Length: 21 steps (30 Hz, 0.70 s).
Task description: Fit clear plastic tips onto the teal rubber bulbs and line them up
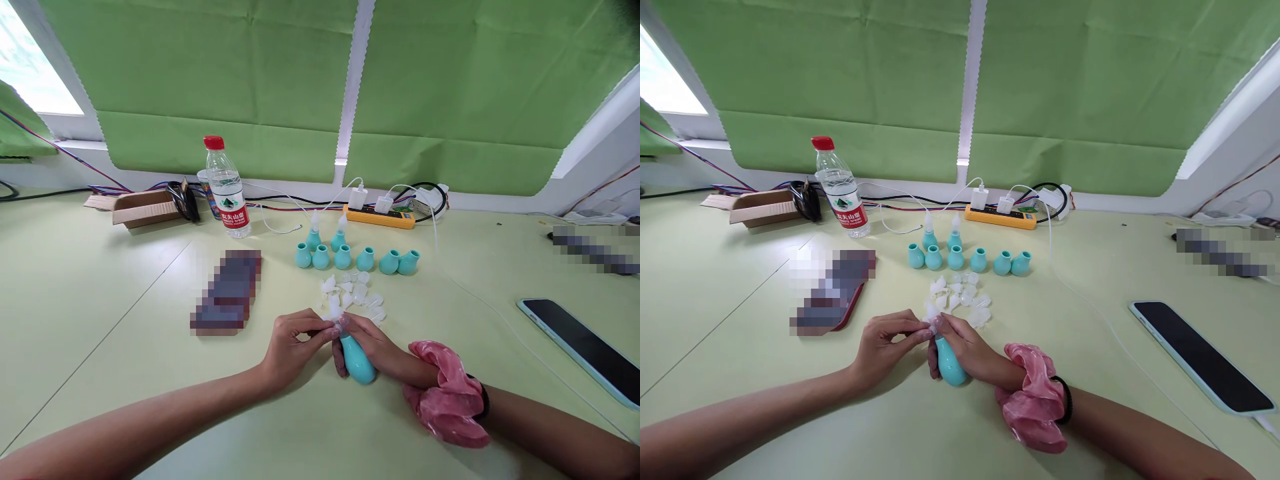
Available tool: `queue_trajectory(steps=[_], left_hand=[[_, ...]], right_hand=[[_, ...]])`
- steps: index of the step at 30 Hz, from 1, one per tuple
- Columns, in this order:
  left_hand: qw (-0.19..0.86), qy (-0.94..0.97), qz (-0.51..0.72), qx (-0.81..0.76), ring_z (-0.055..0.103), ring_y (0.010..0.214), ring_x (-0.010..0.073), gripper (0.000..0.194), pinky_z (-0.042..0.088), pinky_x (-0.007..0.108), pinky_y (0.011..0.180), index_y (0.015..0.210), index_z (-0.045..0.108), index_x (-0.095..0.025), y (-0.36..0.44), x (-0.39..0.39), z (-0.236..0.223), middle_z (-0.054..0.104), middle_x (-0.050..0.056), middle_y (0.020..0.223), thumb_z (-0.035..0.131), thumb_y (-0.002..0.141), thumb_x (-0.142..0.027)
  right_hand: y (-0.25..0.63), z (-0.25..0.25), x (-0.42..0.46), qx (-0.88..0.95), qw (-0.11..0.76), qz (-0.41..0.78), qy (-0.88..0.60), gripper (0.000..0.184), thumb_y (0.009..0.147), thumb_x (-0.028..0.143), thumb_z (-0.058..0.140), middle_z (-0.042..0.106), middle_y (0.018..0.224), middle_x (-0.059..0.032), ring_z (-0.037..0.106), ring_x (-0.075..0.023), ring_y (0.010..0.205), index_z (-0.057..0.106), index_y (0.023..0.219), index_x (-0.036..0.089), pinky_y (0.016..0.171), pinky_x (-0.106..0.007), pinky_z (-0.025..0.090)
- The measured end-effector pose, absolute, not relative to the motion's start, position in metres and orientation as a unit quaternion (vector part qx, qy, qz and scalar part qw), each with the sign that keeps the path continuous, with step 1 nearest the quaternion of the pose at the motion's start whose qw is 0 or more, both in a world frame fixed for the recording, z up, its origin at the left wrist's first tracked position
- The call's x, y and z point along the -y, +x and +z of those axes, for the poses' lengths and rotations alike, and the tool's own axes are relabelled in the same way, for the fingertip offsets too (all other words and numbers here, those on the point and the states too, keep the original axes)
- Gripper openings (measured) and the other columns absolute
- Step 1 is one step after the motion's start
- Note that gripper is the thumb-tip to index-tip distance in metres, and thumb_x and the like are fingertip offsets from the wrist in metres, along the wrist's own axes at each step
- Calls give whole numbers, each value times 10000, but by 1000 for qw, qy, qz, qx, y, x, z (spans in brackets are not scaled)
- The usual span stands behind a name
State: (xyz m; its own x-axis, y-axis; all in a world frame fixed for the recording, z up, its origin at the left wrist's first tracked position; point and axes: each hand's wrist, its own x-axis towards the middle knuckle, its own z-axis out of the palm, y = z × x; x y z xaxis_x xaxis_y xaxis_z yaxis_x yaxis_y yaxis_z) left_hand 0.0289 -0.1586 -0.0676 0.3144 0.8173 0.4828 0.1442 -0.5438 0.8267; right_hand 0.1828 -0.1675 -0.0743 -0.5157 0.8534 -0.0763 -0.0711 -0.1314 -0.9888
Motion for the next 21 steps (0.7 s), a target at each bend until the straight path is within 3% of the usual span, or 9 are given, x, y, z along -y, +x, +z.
queue_trajectory(steps=[10, 16, 21], left_hand=[[348, 731, 460, -365, 457, 479, 73, 148, 379, 182, 453, 739, 675, -117, 32, 160, -67, 562, 22, 531, 560, 736, -211], [422, 692, 469, -350, 493, 512, 86, 124, 403, 201, 482, 716, 683, -138, 31, 156, -68, 571, 26, 584, 662, 649, -241], [490, 653, 469, -338, 516, 530, 96, 90, 410, 207, 480, 691, 682, -146, 31, 153, -69, 560, 24, 595, 631, 685, -220]], right_hand=[[185, -79, 167, 546, 370, 673, -336, 329, 846, 462, 326, 531, 555, 23, 535, -102, 445, 445, 832, 156, 430, -217, 413], [183, -74, 170, 559, 376, 653, -345, 317, 849, 455, 330, 516, 527, 37, 525, -96, 459, 450, 837, 162, 453, -212, 413], [183, -75, 170, 552, 378, 659, -344, 321, 851, 458, 320, 508, 514, 35, 521, -100, 452, 440, 801, 164, 449, -219, 407]])
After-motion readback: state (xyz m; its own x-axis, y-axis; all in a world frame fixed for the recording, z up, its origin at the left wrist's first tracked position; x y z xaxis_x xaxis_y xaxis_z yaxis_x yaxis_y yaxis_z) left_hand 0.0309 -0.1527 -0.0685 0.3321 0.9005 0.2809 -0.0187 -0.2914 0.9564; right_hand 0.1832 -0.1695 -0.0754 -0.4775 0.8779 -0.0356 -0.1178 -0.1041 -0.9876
